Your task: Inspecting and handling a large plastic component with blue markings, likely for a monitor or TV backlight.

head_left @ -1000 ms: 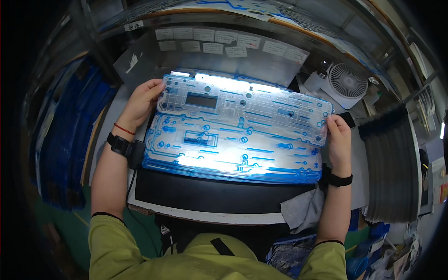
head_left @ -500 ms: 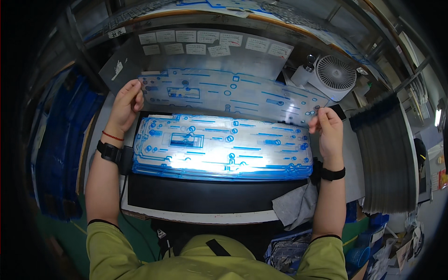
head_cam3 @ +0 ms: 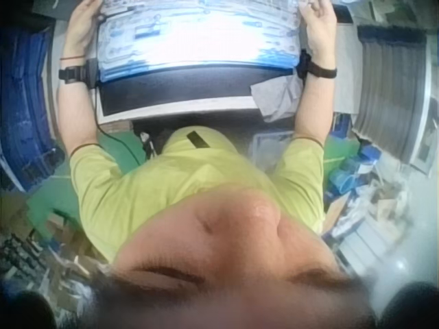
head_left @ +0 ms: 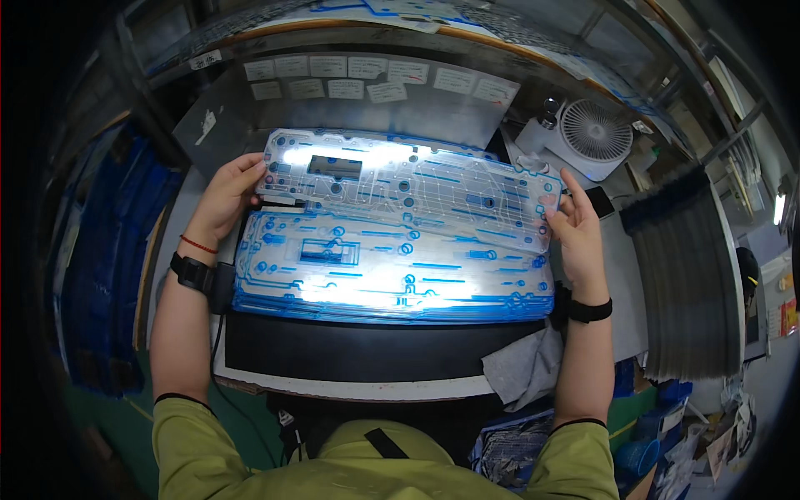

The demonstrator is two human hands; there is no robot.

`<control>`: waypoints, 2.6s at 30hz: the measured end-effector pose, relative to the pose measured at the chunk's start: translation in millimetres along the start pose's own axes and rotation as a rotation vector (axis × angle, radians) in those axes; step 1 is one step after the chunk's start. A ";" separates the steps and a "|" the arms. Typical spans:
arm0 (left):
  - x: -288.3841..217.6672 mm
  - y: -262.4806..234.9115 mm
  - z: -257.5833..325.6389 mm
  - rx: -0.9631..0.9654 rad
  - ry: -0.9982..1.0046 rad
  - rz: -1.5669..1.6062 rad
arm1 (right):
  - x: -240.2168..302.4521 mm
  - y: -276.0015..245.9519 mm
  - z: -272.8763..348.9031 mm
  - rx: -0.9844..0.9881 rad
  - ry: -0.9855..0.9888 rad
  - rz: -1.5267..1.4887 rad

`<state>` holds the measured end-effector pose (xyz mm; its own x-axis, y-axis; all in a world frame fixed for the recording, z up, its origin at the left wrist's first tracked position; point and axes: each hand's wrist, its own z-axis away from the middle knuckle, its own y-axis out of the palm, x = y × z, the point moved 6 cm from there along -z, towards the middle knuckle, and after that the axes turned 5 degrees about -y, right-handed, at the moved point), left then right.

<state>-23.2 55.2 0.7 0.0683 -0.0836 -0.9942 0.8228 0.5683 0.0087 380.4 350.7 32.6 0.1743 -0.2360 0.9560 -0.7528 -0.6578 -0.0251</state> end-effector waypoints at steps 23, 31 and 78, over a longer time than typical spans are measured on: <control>-3.5 -0.6 1.5 0.030 -0.021 0.122 | -0.7 2.2 -0.9 0.015 0.000 0.006; -0.6 0.9 0.2 -0.002 0.021 -0.007 | 4.2 3.8 1.9 -0.009 0.007 -0.018; 7.9 -13.7 -3.0 -0.047 -0.068 0.124 | -8.6 13.3 7.1 0.234 0.092 0.331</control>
<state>-35.7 49.2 -7.6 0.2071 -0.0653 -0.9761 0.7784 0.6154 0.1240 373.3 338.9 22.0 -0.1183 -0.4042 0.9070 -0.5925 -0.7043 -0.3911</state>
